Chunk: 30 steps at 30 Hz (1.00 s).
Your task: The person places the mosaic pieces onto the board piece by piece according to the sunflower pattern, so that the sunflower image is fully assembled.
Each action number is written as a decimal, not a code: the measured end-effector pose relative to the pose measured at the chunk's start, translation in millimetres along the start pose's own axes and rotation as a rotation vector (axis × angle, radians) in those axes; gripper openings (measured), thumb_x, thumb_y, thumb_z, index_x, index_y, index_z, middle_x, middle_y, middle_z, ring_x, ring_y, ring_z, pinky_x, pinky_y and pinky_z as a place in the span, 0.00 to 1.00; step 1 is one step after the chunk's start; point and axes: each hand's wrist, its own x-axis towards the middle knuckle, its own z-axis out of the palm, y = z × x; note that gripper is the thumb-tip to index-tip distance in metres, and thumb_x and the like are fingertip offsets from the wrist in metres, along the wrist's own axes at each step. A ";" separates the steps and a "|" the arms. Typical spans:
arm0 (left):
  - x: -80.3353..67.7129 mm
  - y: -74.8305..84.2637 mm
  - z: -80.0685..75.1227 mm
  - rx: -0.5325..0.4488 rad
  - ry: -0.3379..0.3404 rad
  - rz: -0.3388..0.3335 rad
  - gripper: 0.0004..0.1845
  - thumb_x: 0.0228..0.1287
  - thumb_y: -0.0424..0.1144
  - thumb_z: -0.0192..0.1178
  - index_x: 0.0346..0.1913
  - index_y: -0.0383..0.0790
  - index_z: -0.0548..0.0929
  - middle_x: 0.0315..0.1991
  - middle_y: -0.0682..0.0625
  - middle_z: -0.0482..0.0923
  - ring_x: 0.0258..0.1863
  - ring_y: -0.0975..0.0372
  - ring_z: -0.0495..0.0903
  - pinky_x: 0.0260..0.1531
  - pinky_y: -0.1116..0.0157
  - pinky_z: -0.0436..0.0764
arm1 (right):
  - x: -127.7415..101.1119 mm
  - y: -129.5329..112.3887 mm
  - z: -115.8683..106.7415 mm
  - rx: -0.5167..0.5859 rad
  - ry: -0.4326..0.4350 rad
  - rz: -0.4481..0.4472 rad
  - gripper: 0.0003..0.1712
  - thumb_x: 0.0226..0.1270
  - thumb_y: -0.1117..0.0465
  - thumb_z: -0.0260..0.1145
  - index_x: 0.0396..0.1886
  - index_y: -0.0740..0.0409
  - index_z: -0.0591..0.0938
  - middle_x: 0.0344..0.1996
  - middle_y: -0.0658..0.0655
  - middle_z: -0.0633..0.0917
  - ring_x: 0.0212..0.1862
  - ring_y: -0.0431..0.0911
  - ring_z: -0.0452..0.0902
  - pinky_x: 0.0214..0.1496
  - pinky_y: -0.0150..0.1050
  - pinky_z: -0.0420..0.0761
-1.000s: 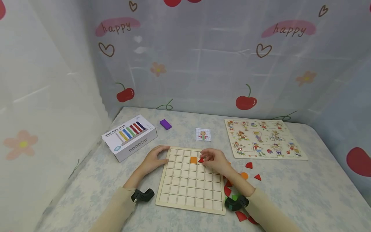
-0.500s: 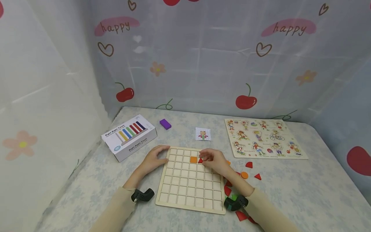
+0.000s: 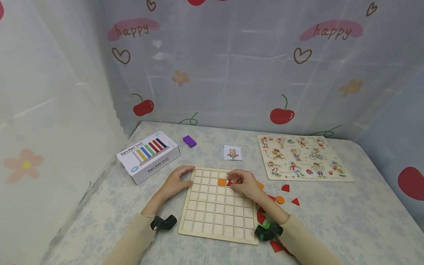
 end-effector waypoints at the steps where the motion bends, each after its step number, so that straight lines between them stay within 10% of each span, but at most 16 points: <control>1: 0.1 0.6 0.2 0.000 0.001 -0.002 0.28 0.57 0.35 0.66 0.62 0.42 0.75 0.63 0.46 0.72 0.69 0.52 0.65 0.72 0.52 0.60 | 0.3 2.1 0.5 -0.001 0.002 -0.002 0.18 0.55 0.77 0.65 0.48 0.75 0.79 0.40 0.73 0.84 0.31 0.50 0.77 0.32 0.28 0.76; 30: -1.9 2.7 -2.3 0.012 -0.013 -0.022 0.29 0.58 0.37 0.66 0.64 0.44 0.73 0.65 0.46 0.70 0.70 0.51 0.63 0.72 0.50 0.59 | -46.8 60.3 -83.4 -0.091 0.223 0.125 0.18 0.62 0.65 0.66 0.51 0.66 0.80 0.41 0.64 0.86 0.36 0.36 0.76 0.40 0.26 0.78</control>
